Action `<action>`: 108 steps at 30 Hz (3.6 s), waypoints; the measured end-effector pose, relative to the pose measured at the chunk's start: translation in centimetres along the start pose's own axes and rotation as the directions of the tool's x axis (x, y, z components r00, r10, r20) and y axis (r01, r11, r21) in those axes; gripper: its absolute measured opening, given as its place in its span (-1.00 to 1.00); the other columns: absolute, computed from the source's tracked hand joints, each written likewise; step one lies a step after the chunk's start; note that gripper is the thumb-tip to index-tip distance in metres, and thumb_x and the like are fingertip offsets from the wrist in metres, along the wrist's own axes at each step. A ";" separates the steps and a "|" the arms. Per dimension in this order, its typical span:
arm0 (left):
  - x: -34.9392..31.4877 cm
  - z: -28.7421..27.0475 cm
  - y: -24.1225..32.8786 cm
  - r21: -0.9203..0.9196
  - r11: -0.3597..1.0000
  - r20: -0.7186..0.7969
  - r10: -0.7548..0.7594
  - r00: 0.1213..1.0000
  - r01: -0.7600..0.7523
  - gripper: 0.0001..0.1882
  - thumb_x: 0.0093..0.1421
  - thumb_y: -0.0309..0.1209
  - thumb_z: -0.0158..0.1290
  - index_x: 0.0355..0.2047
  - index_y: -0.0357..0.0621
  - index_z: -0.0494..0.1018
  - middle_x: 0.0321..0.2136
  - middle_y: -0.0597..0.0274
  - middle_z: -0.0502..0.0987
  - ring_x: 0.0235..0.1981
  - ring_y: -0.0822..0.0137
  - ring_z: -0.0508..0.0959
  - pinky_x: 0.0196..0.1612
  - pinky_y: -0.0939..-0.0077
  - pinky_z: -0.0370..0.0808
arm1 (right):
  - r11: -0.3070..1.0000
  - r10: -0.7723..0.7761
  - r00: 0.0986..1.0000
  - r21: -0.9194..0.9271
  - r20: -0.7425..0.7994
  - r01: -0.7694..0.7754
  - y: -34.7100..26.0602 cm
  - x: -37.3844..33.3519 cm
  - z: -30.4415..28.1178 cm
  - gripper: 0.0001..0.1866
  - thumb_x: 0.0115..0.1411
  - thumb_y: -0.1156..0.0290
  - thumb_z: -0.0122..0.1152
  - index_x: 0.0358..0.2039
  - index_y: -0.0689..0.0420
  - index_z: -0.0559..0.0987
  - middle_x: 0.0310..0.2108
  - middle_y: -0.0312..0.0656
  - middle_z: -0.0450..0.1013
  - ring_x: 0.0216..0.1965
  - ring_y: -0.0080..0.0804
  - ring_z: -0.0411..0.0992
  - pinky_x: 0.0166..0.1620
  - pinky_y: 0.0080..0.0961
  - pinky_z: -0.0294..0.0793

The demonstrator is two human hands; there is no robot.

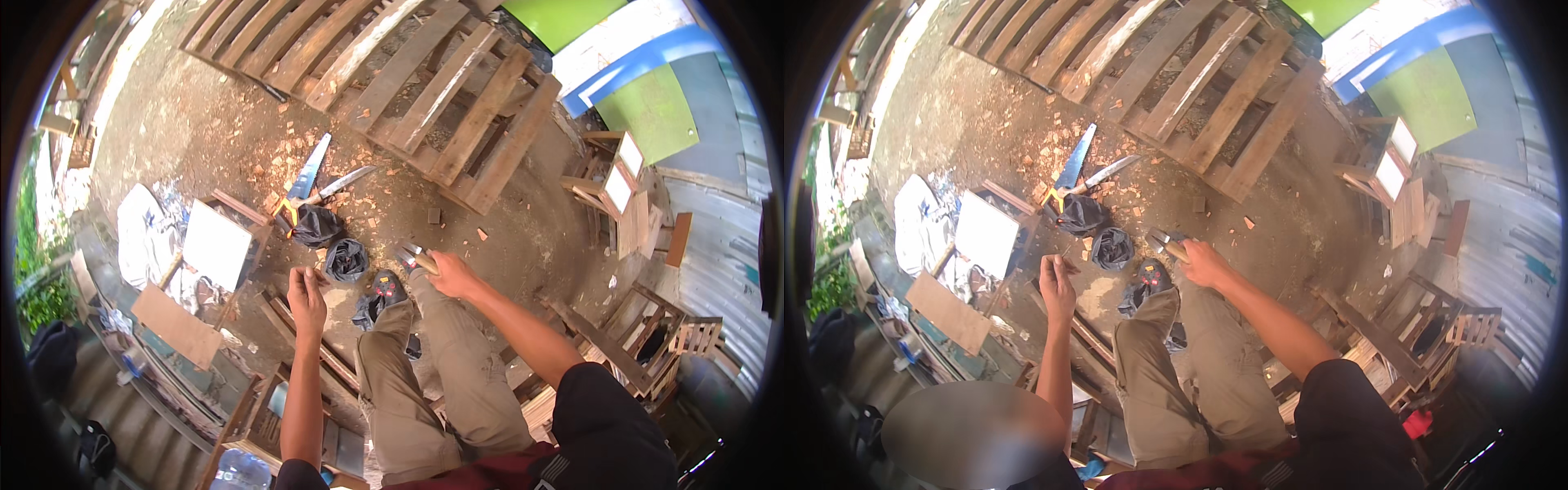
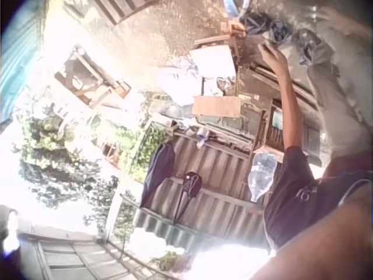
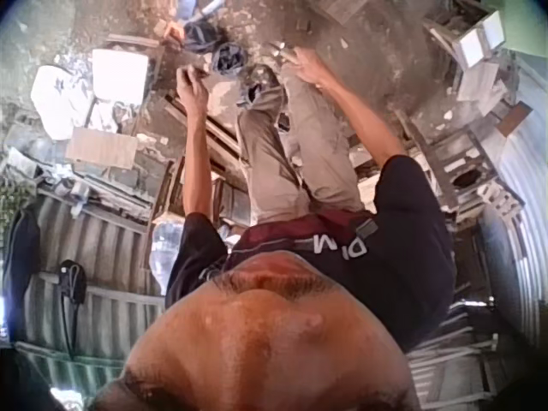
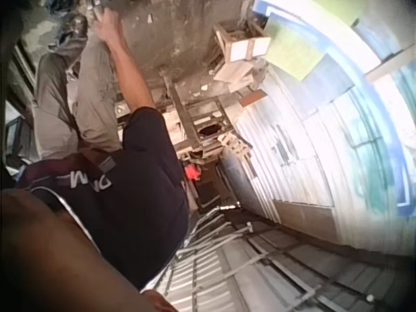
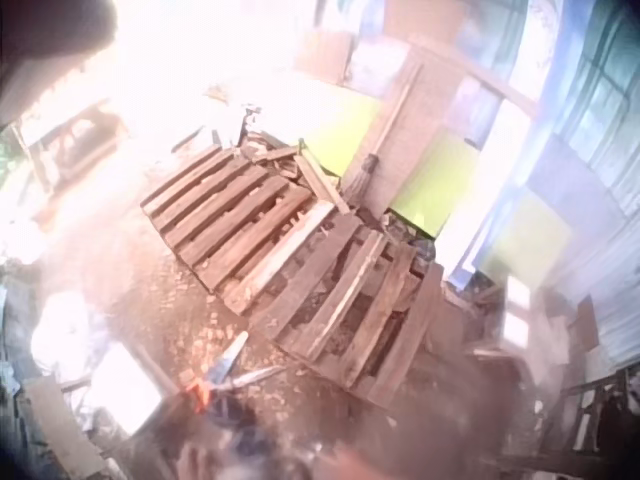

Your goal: The person uses a hammer to drive nails into a wooden pallet structure. They repeatedly retrieve nails from a black plastic bag and hammer them into the wood to secure the pieces together.

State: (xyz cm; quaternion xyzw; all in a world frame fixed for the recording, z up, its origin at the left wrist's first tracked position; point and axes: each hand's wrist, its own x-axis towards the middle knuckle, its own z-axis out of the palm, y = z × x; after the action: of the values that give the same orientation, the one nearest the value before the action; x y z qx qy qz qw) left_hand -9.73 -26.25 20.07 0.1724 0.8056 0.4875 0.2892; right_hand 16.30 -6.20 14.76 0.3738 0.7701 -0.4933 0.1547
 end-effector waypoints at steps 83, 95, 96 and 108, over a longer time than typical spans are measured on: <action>25.8 42.8 13.7 -0.156 0.975 0.207 -0.126 0.970 0.160 -0.68 0.44 -0.21 0.09 -0.26 -0.28 0.51 -0.36 0.29 0.59 -0.33 0.56 0.51 -0.22 0.59 0.45 | 0.529 0.737 0.476 0.848 -0.480 0.036 7.9 8.1 -31.0 -0.65 0.37 0.20 0.28 -0.42 0.13 0.40 -0.68 -0.33 0.34 -0.76 -0.60 0.27 -0.71 -0.54 0.23; 25.6 41.8 12.9 -0.098 0.985 0.259 -0.116 0.959 0.145 -0.59 0.54 -0.15 -0.13 -0.27 -0.26 0.48 -0.38 0.22 0.61 -0.36 0.49 0.55 -0.24 0.51 0.49 | 0.798 0.575 0.491 0.580 -0.654 -0.162 8.4 6.1 -21.4 -0.66 0.33 0.24 0.23 -0.07 0.27 0.51 -0.45 0.05 0.51 -0.44 0.02 0.52 -0.35 -0.20 0.45; 25.4 42.1 12.7 -0.070 0.989 0.264 -0.106 0.959 0.129 -0.59 0.54 -0.17 -0.14 -0.26 -0.27 0.48 -0.37 0.20 0.62 -0.36 0.48 0.55 -0.23 0.50 0.49 | 0.797 0.569 0.510 0.587 -0.645 -0.146 8.2 7.0 -21.9 -0.66 0.34 0.24 0.22 -0.08 0.27 0.51 -0.46 0.05 0.50 -0.45 0.00 0.51 -0.35 -0.20 0.44; 30.6 40.6 15.4 0.402 0.852 0.708 -0.055 0.704 -0.337 -0.57 0.51 -0.14 -0.12 -0.09 -0.33 0.48 -0.23 -0.04 0.65 -0.17 -0.07 0.63 -0.05 0.16 0.49 | 0.615 0.483 0.770 0.788 -0.417 0.041 6.7 8.2 -36.1 -0.69 0.45 0.15 0.13 -0.15 0.19 0.49 -0.55 -0.42 0.31 -0.64 -0.70 0.31 -0.63 -0.59 0.30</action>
State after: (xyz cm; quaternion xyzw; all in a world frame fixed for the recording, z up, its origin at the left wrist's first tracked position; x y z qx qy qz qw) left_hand -7.71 25.89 10.08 0.4755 0.7178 0.1799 0.4757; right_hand 20.40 30.43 22.25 0.6351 0.4412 -0.6008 -0.2026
